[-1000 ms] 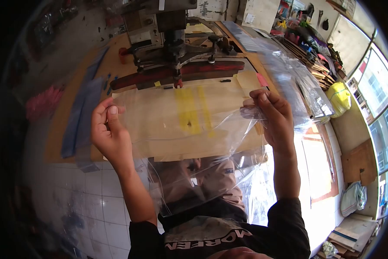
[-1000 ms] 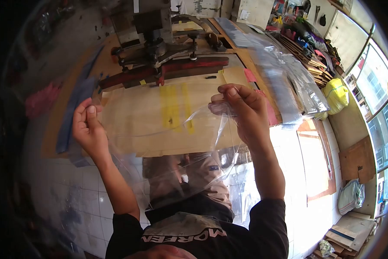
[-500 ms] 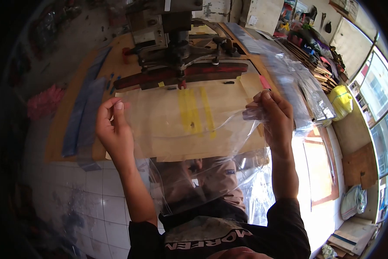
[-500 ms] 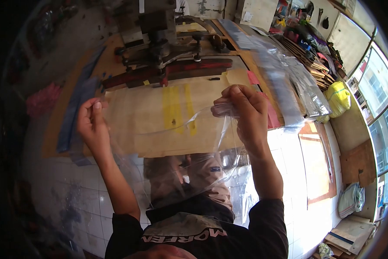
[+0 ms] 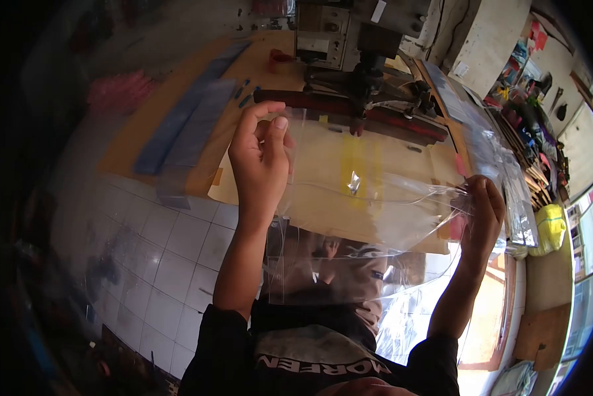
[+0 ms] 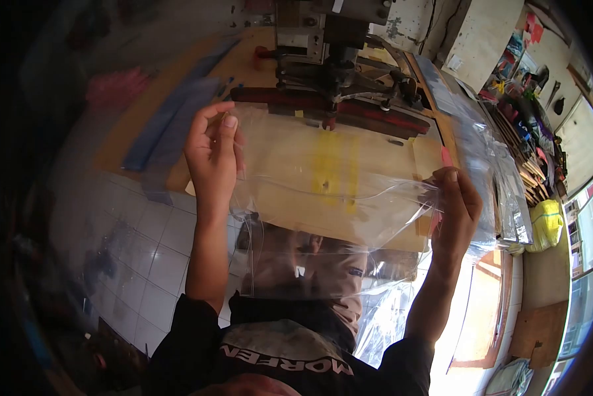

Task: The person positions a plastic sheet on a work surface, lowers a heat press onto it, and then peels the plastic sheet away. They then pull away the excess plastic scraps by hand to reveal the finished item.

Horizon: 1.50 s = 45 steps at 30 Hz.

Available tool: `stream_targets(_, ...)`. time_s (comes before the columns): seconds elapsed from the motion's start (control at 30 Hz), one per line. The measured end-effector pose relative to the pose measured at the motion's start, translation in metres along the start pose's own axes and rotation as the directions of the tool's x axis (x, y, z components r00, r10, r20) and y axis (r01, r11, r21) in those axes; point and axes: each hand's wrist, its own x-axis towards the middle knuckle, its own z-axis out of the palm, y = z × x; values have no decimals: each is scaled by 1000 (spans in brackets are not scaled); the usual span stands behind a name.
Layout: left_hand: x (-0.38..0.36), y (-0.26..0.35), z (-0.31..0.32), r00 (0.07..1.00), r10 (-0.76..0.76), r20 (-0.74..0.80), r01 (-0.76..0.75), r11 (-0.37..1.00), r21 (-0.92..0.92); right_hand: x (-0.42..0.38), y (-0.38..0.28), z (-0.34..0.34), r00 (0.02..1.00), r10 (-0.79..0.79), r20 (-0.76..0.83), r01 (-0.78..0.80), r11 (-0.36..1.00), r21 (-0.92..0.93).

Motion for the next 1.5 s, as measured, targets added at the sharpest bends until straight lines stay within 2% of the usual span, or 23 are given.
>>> stream_targets(0.23,-7,6,3,996,87,-36,-90,991,-102,-3,-3,-7,999,-31,-16,30,1000,-8)
stream_targets(0.33,-10,7,0,997,73,-11,-73,987,-141,-5,-5,-4,999,-20,-50,21,1000,17)
stream_targets(0.4,-10,8,-4,993,99,71,-87,984,-156,-6,-7,-4,998,-13,-62,15,999,28)
stream_targets(0.5,-9,7,-5,981,179,74,-168,977,-134,-6,-6,-6,999,6,-41,-4,998,64)
stream_targets(0.73,-4,4,-14,970,215,111,-203,973,-111,-9,-10,-2,998,43,-38,-41,997,68)
stream_targets(0.8,-6,8,-19,978,134,157,-124,990,-69,-10,-9,-3,998,55,-32,-53,996,65)
stream_targets(0.93,-6,13,-30,973,123,194,-103,989,-105,-13,-10,-1,997,71,-38,-67,993,99)
stream_targets(1.0,-6,17,-37,956,71,284,-13,980,-200,-15,-12,-1,997,67,-37,-63,992,112)
stream_targets(1.03,-6,20,-40,958,73,277,-18,981,-195,-16,-13,-3,998,62,-16,-60,992,112)
stream_targets(1.13,-7,28,-51,906,11,423,94,969,-228,-16,-13,-7,998,68,-9,-66,989,135)
stream_targets(1.23,-11,27,-56,910,28,413,66,975,-212,-20,-16,-7,995,95,26,-98,979,176)
stream_targets(1.3,-15,28,-55,943,52,329,-1,988,-155,-23,-15,-1,995,85,-49,-77,988,137)
stream_targets(1.33,-15,25,-57,945,34,326,15,989,-146,-24,-15,5,993,81,-85,-73,993,97)
stream_targets(1.37,-16,21,-59,944,14,330,33,990,-137,-24,-13,7,989,114,-91,-101,986,133)
stream_targets(1.5,-15,15,-63,961,-14,275,52,990,-129,-22,-16,12,998,62,-15,-61,997,55)
